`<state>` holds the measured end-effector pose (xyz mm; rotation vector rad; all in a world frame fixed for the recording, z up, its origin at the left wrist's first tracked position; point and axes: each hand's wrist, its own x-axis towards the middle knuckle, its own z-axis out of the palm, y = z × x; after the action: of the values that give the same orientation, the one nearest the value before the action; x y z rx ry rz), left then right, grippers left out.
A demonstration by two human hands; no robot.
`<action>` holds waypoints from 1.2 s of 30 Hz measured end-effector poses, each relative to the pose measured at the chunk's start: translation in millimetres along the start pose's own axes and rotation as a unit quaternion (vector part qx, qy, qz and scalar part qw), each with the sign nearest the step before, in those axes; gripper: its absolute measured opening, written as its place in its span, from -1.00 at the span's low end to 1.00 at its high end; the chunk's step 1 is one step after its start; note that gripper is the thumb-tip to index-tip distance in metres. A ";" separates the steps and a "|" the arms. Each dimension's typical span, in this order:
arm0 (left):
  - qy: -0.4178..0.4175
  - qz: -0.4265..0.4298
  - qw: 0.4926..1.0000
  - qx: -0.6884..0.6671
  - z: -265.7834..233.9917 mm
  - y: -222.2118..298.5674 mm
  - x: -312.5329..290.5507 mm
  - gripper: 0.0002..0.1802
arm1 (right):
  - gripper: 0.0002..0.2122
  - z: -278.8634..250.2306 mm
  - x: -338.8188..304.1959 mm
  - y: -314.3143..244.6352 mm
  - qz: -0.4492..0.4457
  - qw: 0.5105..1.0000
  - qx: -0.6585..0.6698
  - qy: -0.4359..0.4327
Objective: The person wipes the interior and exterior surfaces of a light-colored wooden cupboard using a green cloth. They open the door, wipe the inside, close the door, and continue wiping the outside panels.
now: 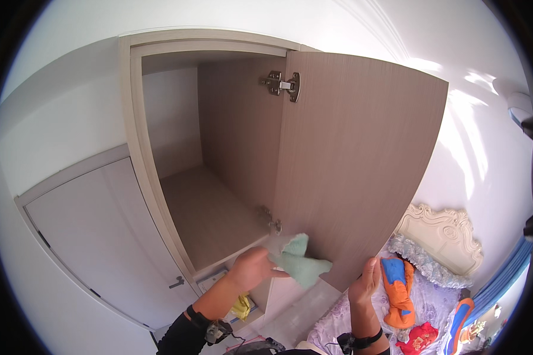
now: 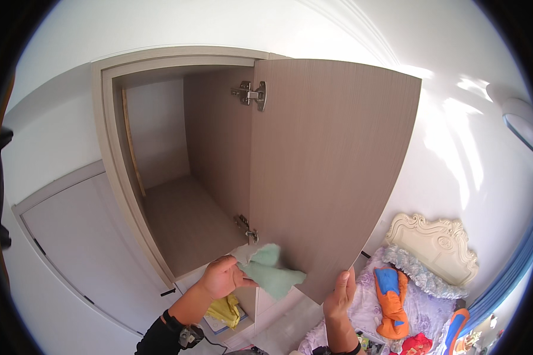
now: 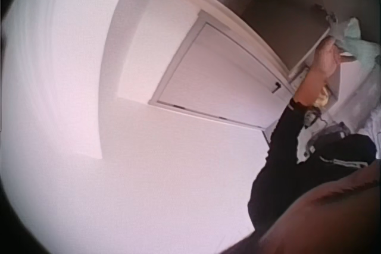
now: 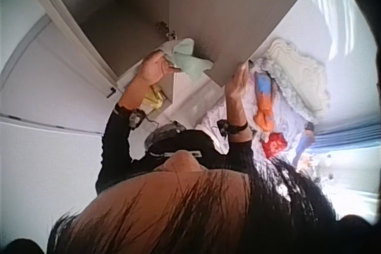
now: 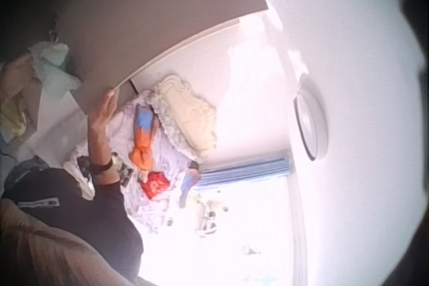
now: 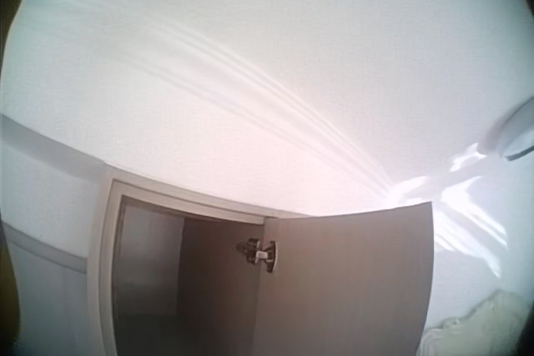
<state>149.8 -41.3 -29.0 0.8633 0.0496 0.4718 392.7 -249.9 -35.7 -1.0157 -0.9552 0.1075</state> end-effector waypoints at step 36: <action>-0.090 0.568 0.390 0.719 112.9 -30.5 108.2 -0.26 | -0.53 3.3 -7.4 18.7 -0.014 0.991 0.125 0.048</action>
<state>284.3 -94.2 38.2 2.7478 -0.4734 1.7704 392.1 -240.8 -54.0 -0.7690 -0.8440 0.1496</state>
